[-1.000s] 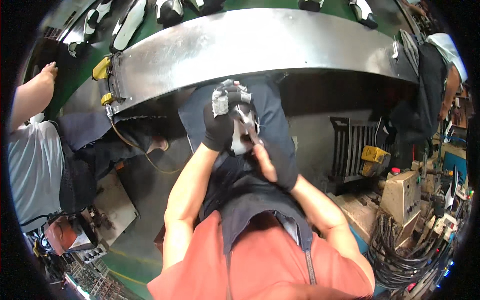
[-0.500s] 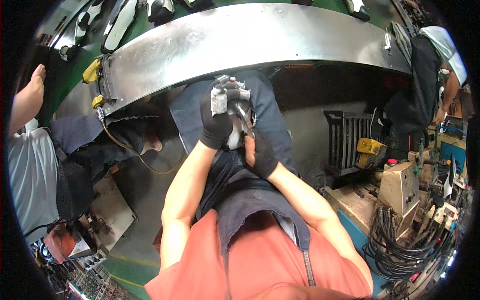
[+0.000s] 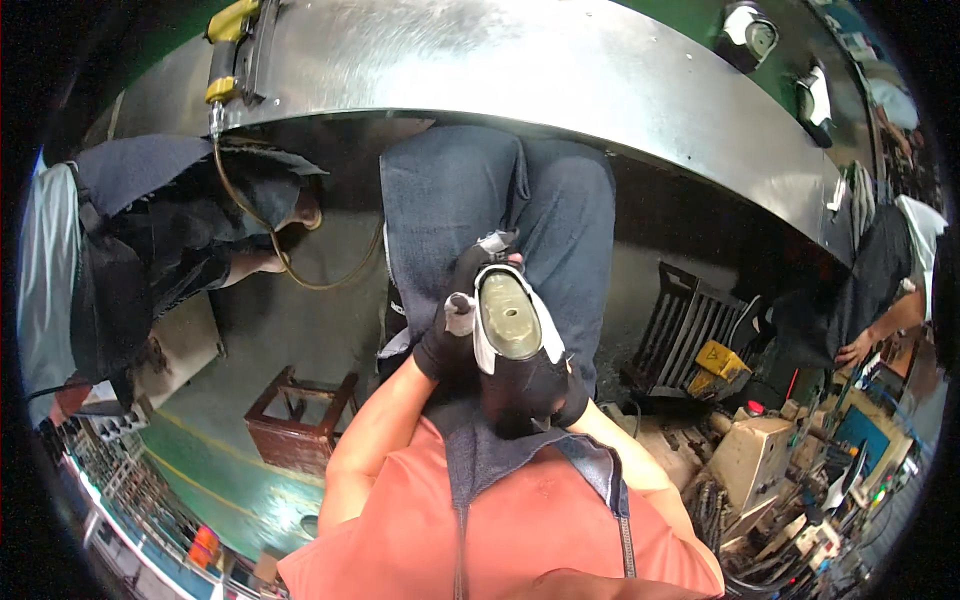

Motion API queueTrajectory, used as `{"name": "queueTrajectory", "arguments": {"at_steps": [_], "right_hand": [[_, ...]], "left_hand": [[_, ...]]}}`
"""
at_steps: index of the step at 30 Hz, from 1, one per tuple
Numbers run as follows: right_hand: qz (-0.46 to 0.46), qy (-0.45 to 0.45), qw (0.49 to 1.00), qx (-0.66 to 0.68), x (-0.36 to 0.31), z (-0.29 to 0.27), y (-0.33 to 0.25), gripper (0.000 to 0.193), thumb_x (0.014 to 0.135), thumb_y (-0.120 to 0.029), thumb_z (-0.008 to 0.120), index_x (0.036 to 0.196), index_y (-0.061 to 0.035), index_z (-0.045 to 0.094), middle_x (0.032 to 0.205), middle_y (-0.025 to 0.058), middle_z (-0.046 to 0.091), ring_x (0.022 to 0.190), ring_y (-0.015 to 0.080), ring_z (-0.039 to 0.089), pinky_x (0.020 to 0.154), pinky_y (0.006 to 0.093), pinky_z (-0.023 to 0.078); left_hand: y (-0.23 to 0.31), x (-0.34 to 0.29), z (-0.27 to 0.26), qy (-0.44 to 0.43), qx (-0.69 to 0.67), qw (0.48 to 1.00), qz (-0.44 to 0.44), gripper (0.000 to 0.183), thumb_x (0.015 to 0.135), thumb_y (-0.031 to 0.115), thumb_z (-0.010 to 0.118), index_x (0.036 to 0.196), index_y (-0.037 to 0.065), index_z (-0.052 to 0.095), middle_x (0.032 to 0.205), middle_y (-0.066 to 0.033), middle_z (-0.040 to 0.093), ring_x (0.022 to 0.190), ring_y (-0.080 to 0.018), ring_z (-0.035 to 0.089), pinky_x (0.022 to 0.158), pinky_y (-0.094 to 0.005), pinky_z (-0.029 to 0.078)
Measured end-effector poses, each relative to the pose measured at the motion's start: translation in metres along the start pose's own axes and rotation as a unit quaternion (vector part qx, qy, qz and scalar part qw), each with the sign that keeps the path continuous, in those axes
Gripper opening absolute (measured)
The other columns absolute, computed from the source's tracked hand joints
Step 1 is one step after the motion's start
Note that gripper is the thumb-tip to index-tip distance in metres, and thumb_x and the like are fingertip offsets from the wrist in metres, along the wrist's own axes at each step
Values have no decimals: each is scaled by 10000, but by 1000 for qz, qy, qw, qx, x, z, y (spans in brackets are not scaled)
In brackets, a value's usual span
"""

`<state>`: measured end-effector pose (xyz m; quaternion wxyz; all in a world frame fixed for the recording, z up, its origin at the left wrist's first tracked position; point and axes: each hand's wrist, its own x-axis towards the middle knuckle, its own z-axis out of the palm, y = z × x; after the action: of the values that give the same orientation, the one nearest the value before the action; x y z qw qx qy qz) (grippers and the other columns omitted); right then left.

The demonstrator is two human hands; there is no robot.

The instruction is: The person uses a pair of pliers to trim excess material from the edges of white shoe parts. They pick up each part from a conveyor belt, hold it against their lap, and carefully scrape the edges before placing the finished item back on the belt.

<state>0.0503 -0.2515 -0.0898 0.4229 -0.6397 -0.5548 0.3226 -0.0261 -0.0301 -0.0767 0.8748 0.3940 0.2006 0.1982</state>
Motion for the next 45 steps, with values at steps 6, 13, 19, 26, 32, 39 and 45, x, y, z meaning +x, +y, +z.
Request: {"name": "queueTrajectory", "arguments": {"at_steps": [6, 13, 19, 26, 32, 39, 45], "right_hand": [[34, -21, 999, 22, -3, 3, 38, 473, 586, -213, 751, 1007, -46, 614, 1049, 155, 580, 991, 359, 560, 878, 468, 444], [220, 76, 970, 76, 111, -104, -139, 294, 906, -311, 544, 990, -30, 574, 852, 123, 588, 712, 222, 578, 682, 336, 474], [346, 62, 901, 254, 138, -94, -55, 455, 982, -453, 359, 889, -46, 541, 676, 10, 529, 561, 85, 501, 519, 238, 432], [354, 42, 889, 287, 127, -93, -23, 478, 980, -474, 338, 1004, -56, 569, 802, 35, 613, 661, 106, 552, 626, 246, 457], [341, -179, 890, 243, 117, -154, -30, 485, 979, -438, 378, 1136, -44, 615, 1048, 4, 632, 955, 129, 544, 841, 256, 407], [194, -120, 961, -158, 106, -120, -48, 506, 973, -398, 355, 965, 41, 605, 791, 242, 643, 671, 374, 636, 636, 401, 507], [392, -199, 878, 190, 84, -178, -40, 562, 972, -476, 353, 1014, 22, 609, 706, 151, 654, 645, 278, 659, 627, 367, 528]], "left_hand": [[-19, 13, -5, 20, -28, 999, 16, 566, 896, 402, 513, 1278, -7, 422, 1171, -140, 551, 1053, -205, 555, 924, -345, 443], [58, 31, 14, 114, 162, 973, -121, 428, 951, 286, 408, 1284, 18, 401, 1175, -177, 557, 1072, -301, 555, 910, -404, 436], [36, 47, 44, 144, 628, 765, -12, 542, 816, 218, 571, 1293, 46, 378, 1021, -264, 587, 905, -425, 600, 745, -435, 495], [-12, 22, 25, 163, 517, 831, 123, 473, 869, 147, 514, 1301, -28, 435, 1219, -277, 530, 1159, -380, 519, 940, -384, 431], [56, 4, 25, -102, 599, 794, 27, 596, 754, 99, 514, 1322, -6, 372, 1126, -306, 539, 1041, -440, 531, 872, -464, 447], [70, 22, 39, 15, 43, 970, -240, 670, 780, 97, 540, 1395, -3, 293, 1291, -127, 461, 1143, -231, 482, 977, -329, 387], [10, 38, 76, 39, 707, 685, 172, 699, 829, 183, 558, 1366, -101, 213, 1378, -317, 322, 1294, -436, 323, 1087, -408, 274]]}}
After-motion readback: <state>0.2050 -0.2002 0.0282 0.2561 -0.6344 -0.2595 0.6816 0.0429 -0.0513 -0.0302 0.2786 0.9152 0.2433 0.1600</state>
